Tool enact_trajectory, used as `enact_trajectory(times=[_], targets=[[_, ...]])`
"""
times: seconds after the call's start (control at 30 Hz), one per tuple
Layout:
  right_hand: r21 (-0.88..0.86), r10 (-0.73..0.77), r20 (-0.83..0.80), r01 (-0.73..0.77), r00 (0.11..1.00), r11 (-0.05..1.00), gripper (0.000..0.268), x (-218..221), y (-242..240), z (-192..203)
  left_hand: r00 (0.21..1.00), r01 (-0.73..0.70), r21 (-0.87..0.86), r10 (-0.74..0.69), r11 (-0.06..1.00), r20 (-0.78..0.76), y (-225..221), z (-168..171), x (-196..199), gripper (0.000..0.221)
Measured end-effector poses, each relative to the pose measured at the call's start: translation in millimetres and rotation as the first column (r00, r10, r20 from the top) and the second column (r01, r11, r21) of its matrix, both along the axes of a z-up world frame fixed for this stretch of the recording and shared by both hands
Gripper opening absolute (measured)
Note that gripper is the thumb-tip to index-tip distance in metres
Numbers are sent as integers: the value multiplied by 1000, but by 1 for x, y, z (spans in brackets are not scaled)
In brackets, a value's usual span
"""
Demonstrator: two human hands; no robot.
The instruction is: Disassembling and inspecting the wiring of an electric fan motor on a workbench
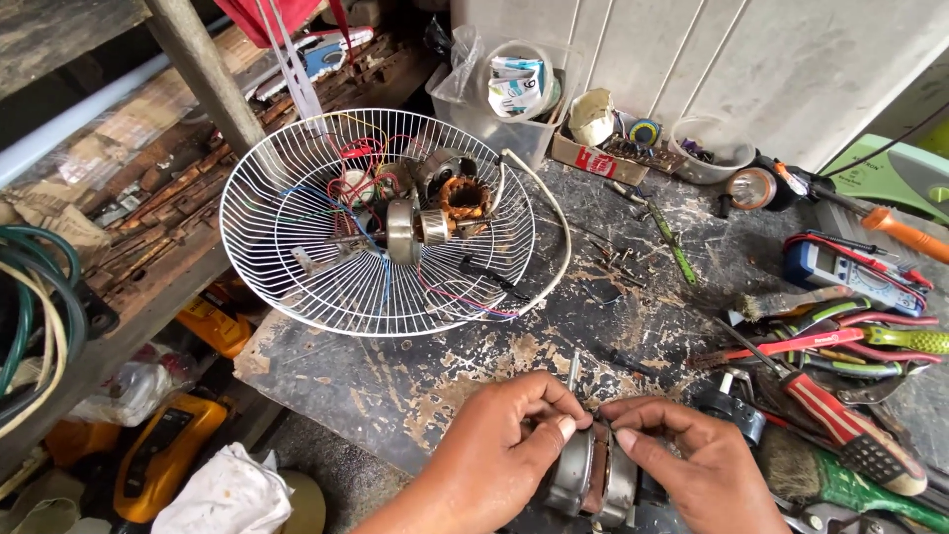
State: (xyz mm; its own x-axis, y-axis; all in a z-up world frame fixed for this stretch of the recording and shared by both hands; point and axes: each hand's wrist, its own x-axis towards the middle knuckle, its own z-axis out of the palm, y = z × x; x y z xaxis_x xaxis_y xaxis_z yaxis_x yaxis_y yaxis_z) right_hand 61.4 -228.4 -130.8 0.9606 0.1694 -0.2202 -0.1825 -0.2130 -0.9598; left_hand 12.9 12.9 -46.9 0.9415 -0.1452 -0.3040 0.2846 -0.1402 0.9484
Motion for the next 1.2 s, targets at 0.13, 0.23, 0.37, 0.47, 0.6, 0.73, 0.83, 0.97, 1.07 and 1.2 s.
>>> enact_trajectory(times=[0.13, 0.23, 0.37, 0.47, 0.6, 0.73, 0.83, 0.97, 1.07, 1.2], targets=[[-169, 37, 46, -29, 998, 985, 14, 0, 4, 11, 994, 70, 44, -66, 997, -93, 5, 10, 0, 15], [-160, -8, -1, 8, 1000, 987, 15, -2, 7, 13, 996, 66, 70, -62, 995, -57, 5, 8, -1, 14], [-110, 60, 54, -54, 997, 992, 14, 0, 5, 8, 996, 57, 57, -53, 997, -65, 4, 7, -2, 15], [-88, 53, 0, -53, 999, 995, 15, 1, 7, 13, 998, 62, 69, -60, 996, -37, 6, 9, -2, 16], [-23, 111, 93, -109, 989, 994, 16, 4, 4, 7, 998, 60, 102, -60, 993, -2, 7, 9, -1, 15], [-21, 177, 129, -176, 976, 984, 17, 9, -2, 1, 999, 54, 83, -53, 995, -7, 6, 8, -3, 14], [136, 90, -53, -82, 995, 987, 17, 11, -5, 1, 996, 85, 68, -87, 994, 28, 7, 8, -3, 14], [79, 158, 52, -162, 986, 984, 15, 14, -9, 0, 995, 92, 78, -94, 993, 21, 7, 2, -3, 14], [26, 102, 4, -102, 995, 994, 14, 14, -6, 4, 998, 64, 75, -64, 995, -1, 6, 4, -5, 11], [-33, -8, -97, 5, 995, 999, 10, 14, -3, 5, 1000, 0, 94, -2, 996, 24, 6, 2, -5, 9]])
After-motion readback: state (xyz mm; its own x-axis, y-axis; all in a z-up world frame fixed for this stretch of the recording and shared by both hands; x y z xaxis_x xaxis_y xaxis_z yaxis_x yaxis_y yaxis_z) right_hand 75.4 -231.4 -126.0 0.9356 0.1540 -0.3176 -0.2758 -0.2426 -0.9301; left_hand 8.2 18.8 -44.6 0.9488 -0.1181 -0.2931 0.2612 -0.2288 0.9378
